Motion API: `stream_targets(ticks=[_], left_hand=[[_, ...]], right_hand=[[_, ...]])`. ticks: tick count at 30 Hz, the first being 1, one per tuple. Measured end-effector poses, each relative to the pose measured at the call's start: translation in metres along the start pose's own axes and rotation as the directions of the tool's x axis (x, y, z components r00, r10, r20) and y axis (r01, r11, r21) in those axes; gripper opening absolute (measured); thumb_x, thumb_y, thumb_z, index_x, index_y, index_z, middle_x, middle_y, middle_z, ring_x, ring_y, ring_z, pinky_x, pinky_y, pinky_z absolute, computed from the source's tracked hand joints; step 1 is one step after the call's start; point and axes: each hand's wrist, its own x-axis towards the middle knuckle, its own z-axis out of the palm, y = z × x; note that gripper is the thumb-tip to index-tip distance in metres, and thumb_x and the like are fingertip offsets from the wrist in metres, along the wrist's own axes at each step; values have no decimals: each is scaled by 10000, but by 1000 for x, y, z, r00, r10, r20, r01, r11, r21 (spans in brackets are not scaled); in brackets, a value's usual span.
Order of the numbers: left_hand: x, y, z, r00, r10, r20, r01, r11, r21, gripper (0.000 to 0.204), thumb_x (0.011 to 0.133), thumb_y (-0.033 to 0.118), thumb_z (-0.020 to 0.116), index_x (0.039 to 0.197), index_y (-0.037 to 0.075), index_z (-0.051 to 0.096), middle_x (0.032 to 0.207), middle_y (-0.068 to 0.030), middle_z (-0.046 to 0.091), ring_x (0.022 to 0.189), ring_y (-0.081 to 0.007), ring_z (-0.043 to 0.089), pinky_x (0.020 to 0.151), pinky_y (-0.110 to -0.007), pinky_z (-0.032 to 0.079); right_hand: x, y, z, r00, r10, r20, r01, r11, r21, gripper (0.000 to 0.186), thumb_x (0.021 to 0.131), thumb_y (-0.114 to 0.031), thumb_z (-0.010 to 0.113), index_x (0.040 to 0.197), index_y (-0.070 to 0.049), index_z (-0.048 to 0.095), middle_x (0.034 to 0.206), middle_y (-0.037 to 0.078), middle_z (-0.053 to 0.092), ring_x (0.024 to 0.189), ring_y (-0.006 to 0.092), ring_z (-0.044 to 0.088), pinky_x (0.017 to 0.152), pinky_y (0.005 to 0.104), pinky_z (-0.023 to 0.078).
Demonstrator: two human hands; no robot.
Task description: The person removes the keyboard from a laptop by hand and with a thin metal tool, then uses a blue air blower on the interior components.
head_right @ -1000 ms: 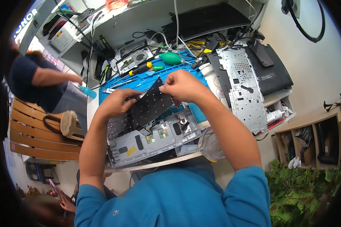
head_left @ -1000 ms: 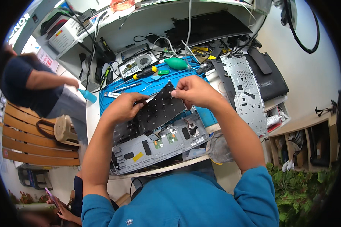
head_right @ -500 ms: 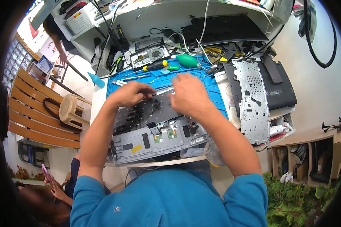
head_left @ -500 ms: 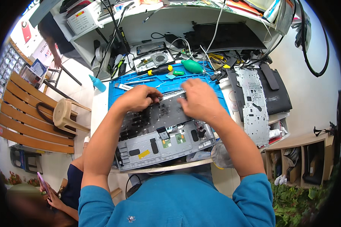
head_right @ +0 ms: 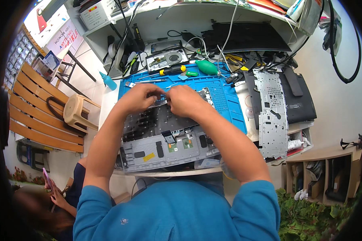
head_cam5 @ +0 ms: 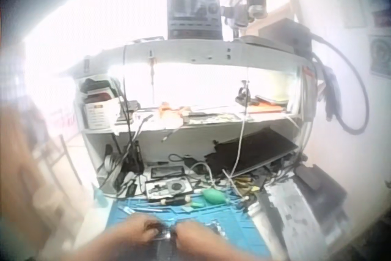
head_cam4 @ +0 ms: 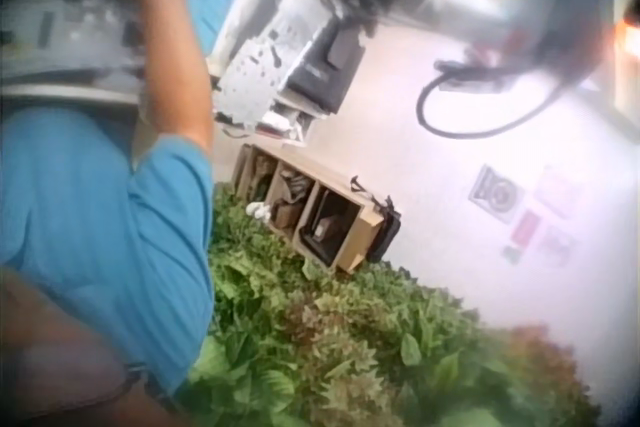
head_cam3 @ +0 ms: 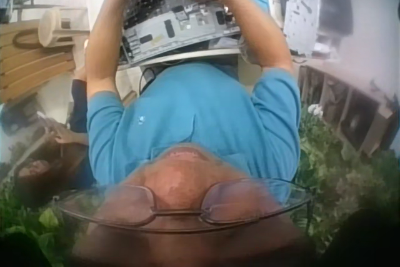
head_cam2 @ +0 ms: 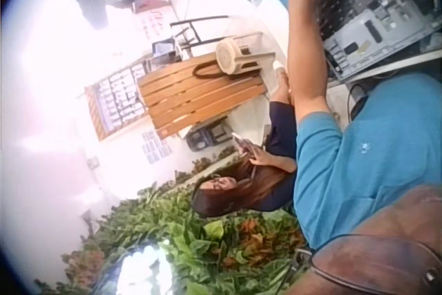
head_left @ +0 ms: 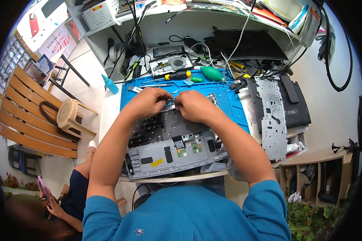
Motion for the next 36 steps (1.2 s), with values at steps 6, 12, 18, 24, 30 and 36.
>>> stream_targets(ticks=[6,12,18,24,30,36], left_hand=[[-21,2,-4,1000,-21,21,15,967,256,176,893,107,761,1054,73,824,1003,-140,788,934,-321,751,830,-417,586],[-14,2,6,999,24,-24,-11,896,445,158,861,216,803,967,104,833,909,-132,775,885,-341,737,792,-442,581],[-6,3,9,999,36,-6,-28,854,519,149,839,247,797,913,123,833,877,-102,771,804,-342,736,742,-459,585],[-2,-3,11,969,236,73,-227,738,635,116,796,233,780,797,117,773,813,-82,726,757,-329,732,699,-459,585],[-1,-6,16,934,300,192,-343,612,712,151,779,229,776,822,90,731,860,-85,728,768,-339,735,706,-460,595],[6,14,15,963,131,234,-260,672,694,211,795,202,762,919,32,761,964,-152,779,860,-377,762,759,-485,615]], right_hand=[[3,-3,-4,992,83,98,-90,994,66,204,895,-89,657,1035,-45,799,1063,174,779,1028,374,734,929,473,574],[6,-4,-3,987,95,129,-105,992,71,202,905,-92,655,1045,-51,795,1077,163,781,1061,359,729,933,466,572],[10,-9,-6,978,129,167,-141,988,60,174,899,-86,666,1020,-52,788,1064,167,782,1052,365,730,922,472,571],[12,-9,-9,977,122,174,-138,987,86,155,886,-69,678,995,-45,785,1030,179,781,1032,376,733,901,478,570],[13,-6,-7,981,104,165,-122,987,101,160,883,-70,687,1005,-36,784,1027,193,777,1032,392,729,902,487,566],[16,-1,-4,982,101,163,-120,987,110,172,877,-73,685,1011,-27,784,1036,224,770,1027,414,725,897,497,568]])
